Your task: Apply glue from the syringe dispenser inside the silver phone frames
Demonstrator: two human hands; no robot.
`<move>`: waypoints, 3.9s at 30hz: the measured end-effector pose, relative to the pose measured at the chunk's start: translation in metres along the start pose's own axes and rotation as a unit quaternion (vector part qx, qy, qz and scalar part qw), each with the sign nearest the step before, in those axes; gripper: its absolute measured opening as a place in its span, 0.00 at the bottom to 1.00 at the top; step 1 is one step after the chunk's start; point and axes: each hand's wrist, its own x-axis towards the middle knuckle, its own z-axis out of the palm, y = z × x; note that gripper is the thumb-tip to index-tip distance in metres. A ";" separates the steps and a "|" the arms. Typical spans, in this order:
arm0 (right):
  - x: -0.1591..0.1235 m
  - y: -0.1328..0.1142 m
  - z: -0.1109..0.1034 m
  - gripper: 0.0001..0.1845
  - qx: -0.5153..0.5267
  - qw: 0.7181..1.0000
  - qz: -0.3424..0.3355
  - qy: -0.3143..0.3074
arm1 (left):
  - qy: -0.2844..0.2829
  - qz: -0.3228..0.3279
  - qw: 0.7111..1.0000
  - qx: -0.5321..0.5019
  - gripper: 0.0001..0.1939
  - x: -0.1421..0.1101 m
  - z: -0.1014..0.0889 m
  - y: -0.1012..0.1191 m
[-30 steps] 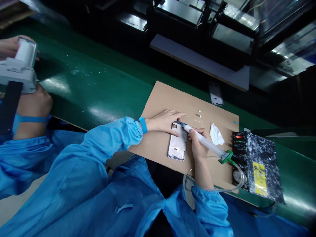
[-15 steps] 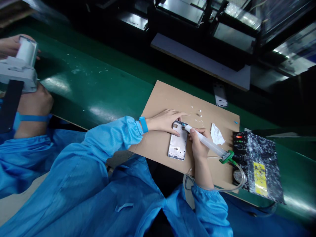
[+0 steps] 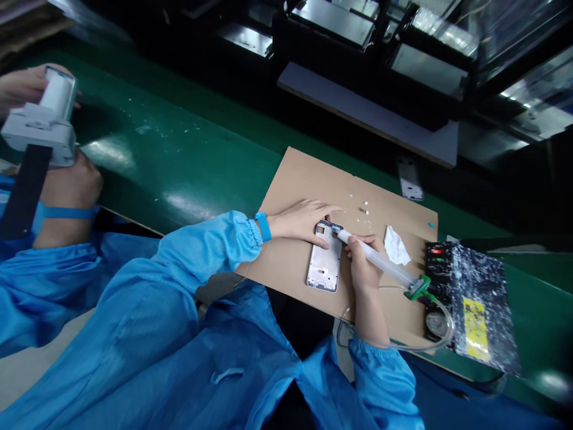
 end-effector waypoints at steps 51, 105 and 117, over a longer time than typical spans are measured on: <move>0.001 0.000 -0.002 0.25 -0.001 1.000 0.006 0.003 | -0.002 0.001 1.000 0.008 0.53 0.001 0.000 0.001; 0.001 0.000 0.000 0.30 -0.043 0.999 0.009 -0.005 | 0.006 0.012 1.000 0.005 0.55 0.003 0.004 -0.003; 0.000 -0.004 0.002 0.29 -0.008 1.000 0.006 0.000 | -0.007 -0.002 1.000 0.011 0.54 0.001 0.001 -0.002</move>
